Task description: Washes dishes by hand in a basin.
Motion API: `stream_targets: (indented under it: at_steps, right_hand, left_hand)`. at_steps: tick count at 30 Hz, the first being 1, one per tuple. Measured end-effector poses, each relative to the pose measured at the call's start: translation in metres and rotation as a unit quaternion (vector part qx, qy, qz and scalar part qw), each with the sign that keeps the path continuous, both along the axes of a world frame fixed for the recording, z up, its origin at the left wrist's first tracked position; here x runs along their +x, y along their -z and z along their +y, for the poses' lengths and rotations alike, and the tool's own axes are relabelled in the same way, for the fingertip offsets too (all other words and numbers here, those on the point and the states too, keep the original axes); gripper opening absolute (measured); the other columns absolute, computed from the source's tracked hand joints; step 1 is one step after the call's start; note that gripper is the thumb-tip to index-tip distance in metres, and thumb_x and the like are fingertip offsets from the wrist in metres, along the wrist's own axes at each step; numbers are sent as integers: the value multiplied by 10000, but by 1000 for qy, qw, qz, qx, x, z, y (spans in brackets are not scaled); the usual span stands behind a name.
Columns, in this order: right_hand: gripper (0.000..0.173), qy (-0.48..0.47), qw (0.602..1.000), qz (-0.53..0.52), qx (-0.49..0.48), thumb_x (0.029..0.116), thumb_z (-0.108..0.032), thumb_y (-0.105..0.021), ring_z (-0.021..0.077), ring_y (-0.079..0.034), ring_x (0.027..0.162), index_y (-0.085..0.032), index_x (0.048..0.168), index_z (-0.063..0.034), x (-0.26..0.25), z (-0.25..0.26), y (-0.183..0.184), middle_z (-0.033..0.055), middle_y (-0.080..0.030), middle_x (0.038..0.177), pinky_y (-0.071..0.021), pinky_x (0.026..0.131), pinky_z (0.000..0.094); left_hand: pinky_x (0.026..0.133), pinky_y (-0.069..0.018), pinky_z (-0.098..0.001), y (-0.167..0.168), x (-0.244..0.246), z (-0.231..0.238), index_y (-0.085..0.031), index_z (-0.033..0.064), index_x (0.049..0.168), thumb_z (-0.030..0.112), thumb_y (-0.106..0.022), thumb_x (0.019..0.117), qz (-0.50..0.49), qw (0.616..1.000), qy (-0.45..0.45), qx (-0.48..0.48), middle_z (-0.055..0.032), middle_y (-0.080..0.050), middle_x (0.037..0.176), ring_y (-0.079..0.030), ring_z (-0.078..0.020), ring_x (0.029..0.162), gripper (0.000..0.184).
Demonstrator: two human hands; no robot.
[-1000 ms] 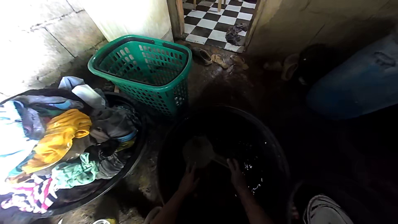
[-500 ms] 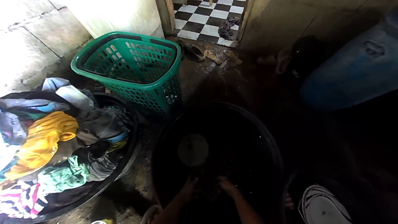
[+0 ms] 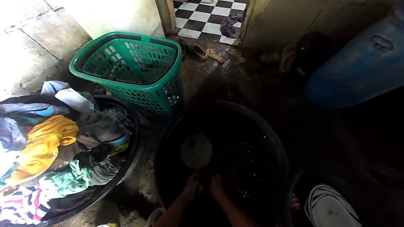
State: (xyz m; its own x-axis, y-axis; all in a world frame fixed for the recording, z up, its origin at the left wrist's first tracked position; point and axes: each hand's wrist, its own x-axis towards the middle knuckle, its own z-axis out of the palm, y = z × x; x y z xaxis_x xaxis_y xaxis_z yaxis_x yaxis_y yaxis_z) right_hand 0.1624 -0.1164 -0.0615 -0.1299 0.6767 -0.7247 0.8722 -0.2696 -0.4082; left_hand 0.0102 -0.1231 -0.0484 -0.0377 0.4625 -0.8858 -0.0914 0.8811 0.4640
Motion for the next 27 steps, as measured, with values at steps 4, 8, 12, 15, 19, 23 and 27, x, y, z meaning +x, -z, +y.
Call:
stream_targets:
  at_steps: [4, 8, 12, 15, 19, 23, 27]
  right_hand:
    - [481, 21, 992, 116, 35, 1051, -217, -556, 382, -371, 1477, -504, 1499, -54, -17, 11, -5, 232, -394, 1584, -316, 1225, 487]
    - [379, 6, 968, 251, 11, 1073, -121, -476, 364, -452, 1422, -578, 1394, 53, -31, 5, -11, 254, -493, 1506, -330, 1214, 458]
    - [371, 45, 967, 241, -70, 1104, -178, -444, 345, -549, 1308, -588, 1326, 82, -14, -4, -22, 267, -572, 1393, -406, 1134, 462]
    - [415, -204, 976, 75, -29, 1092, -244, -445, 373, -467, 1411, -598, 1374, 19, 10, -4, -11, 223, -528, 1488, -278, 1209, 556]
    - [420, -238, 971, -29, 20, 1057, -149, -504, 426, -387, 1462, -538, 1430, 41, 24, -1, 6, 252, -481, 1523, -164, 1233, 632]
    - [491, -76, 997, -10, 7, 1070, -228, -473, 371, -454, 1429, -452, 1540, -88, 8, 4, 12, 202, -425, 1578, -365, 1181, 535]
    - [461, -72, 982, 175, 4, 1113, -272, -413, 342, -320, 1522, -507, 1501, -42, -11, 1, 6, 181, -369, 1628, -239, 1262, 475]
  left_hand:
    - [747, -547, -458, 0, 10, 0, -405, 110, 1507, 401, -311, 1130, -18, 999, 36, -5, -220, -632, 1099, -644, -302, 856, 485]
    - [958, -509, -590, 12, -1, -7, -382, 37, 1518, 429, -263, 1129, -25, 999, 1, 42, -290, -527, 1391, -584, -415, 1203, 565]
    - [854, -537, -551, 5, -13, 4, -357, 38, 1534, 330, -287, 1141, 47, 996, -19, 69, -311, -586, 1270, -636, -403, 1031, 495]
    - [801, -551, -508, 1, -20, 10, -394, 66, 1522, 289, -311, 1140, 53, 996, 6, 73, -277, -619, 1212, -653, -361, 957, 450]
    - [784, -553, -481, -1, -7, 7, -433, 95, 1510, 249, -350, 1134, 34, 998, 40, 40, -248, -620, 1211, -653, -324, 932, 415]
    - [708, -562, -414, 9, -2, 1, -406, 64, 1481, 338, -314, 1137, 16, 997, 69, 2, -206, -664, 1000, -663, -272, 784, 449]
    - [844, -549, -496, 13, -2, -3, -411, 14, 1472, 399, -285, 1133, -14, 999, 47, -13, -260, -615, 1189, -652, -340, 977, 528]
